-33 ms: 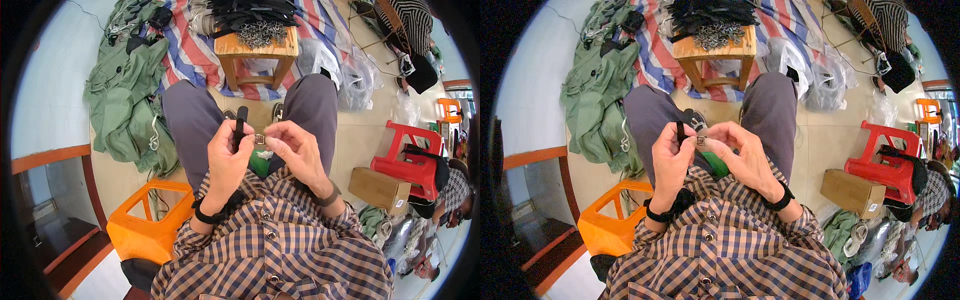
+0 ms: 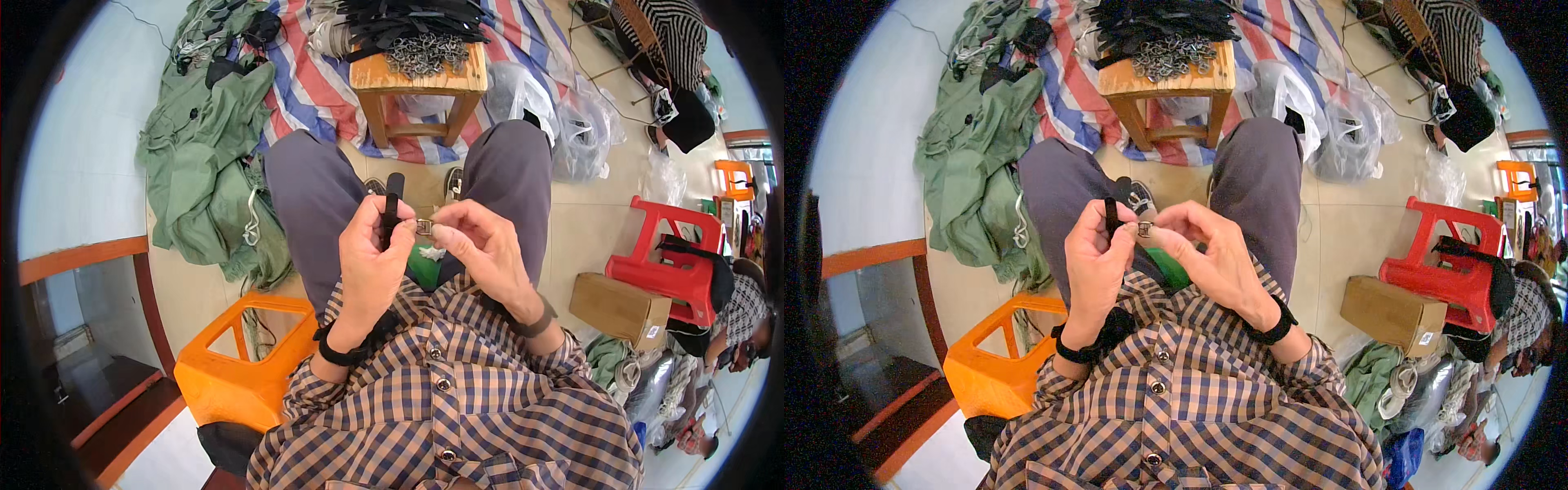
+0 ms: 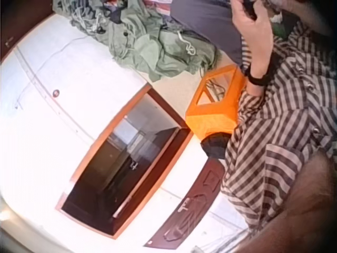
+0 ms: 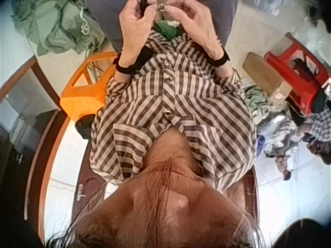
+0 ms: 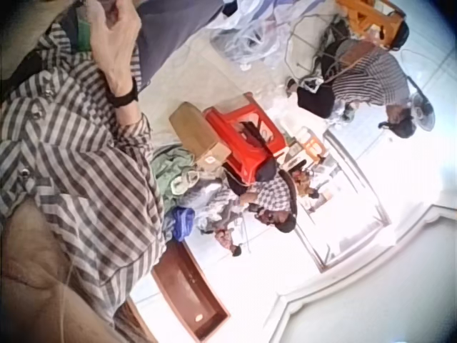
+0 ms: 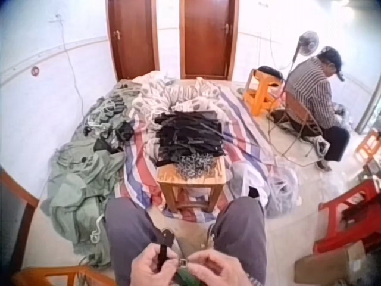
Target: The recorder is assembling small black straps and metal chain components, likely for footwear production.
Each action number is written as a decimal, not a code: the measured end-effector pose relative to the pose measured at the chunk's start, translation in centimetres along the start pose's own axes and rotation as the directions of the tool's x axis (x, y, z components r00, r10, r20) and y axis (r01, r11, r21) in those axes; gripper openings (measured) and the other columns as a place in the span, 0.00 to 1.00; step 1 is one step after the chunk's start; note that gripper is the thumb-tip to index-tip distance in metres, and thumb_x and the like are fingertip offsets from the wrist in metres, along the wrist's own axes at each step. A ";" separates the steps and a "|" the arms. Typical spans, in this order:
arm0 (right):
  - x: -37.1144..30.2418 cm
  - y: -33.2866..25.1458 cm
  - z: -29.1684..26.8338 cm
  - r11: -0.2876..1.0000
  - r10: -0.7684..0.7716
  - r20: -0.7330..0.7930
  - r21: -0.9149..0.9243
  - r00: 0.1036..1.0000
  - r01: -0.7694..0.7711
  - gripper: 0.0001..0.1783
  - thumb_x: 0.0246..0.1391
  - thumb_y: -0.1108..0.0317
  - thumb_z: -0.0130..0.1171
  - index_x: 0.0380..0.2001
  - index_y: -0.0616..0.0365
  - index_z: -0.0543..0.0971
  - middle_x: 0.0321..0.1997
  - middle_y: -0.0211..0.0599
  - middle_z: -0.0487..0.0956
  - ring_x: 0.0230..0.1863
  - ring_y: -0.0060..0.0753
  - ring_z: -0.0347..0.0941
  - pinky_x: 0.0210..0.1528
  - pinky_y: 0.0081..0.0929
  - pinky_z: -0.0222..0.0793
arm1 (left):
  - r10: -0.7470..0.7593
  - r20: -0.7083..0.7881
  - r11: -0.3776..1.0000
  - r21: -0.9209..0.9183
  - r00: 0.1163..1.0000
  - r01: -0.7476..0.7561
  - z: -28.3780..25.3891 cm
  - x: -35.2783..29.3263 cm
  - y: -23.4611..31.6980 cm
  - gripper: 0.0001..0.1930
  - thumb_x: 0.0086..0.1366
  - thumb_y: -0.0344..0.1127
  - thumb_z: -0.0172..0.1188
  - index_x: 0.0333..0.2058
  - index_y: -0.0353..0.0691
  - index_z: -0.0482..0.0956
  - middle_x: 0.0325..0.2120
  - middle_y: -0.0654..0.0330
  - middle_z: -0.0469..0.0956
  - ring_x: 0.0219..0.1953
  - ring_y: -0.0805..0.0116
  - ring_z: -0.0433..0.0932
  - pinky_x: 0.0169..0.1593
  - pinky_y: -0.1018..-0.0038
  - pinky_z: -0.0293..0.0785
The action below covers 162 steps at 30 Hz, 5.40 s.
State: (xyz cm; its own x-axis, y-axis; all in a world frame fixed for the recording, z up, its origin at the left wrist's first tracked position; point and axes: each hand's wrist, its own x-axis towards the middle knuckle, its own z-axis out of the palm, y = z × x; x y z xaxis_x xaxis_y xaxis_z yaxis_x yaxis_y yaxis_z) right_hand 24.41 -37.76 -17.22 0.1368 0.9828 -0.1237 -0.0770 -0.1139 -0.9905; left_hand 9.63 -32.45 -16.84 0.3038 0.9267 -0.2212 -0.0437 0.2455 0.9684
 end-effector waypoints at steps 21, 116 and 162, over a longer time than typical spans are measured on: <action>1.8 -0.1 -3.0 0.993 0.040 0.071 0.109 0.997 -0.048 0.11 0.58 0.64 0.53 0.34 0.62 0.75 0.26 0.27 0.76 0.29 0.14 0.69 0.33 0.14 0.66 | -0.159 0.363 0.987 0.033 0.918 0.158 -1.5 0.3 -0.1 0.12 0.69 0.34 0.41 0.45 0.34 0.67 0.27 0.60 0.78 0.18 0.81 0.70 0.21 0.87 0.65; 0.8 -0.8 -1.4 0.993 0.106 0.055 0.042 0.993 -0.108 0.14 0.59 0.62 0.53 0.25 0.62 0.74 0.20 0.23 0.70 0.23 0.12 0.64 0.26 0.14 0.61 | 0.404 0.223 0.782 0.420 0.887 -0.461 -0.1 0.4 0.4 0.12 0.44 0.24 0.67 0.28 0.38 0.73 0.22 0.61 0.75 0.22 0.70 0.77 0.26 0.79 0.72; 0.7 -0.3 0.2 0.989 0.078 0.073 0.123 0.994 -0.086 0.21 0.62 0.58 0.49 0.16 0.55 0.66 0.14 0.18 0.62 0.17 0.08 0.53 0.18 0.12 0.47 | 0.179 0.256 0.842 0.459 0.950 -0.282 -0.5 0.1 0.9 0.10 0.48 0.25 0.64 0.29 0.36 0.73 0.23 0.59 0.77 0.24 0.74 0.77 0.29 0.80 0.72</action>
State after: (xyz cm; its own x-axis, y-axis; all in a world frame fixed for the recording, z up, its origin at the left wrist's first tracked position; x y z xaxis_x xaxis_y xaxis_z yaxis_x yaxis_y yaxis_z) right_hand 24.34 -36.99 -16.98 0.0585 0.9789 -0.1957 -0.2089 -0.1797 -0.9613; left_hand 9.15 -32.03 -15.99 0.5245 0.8514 -0.0077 0.3147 -0.1855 0.9309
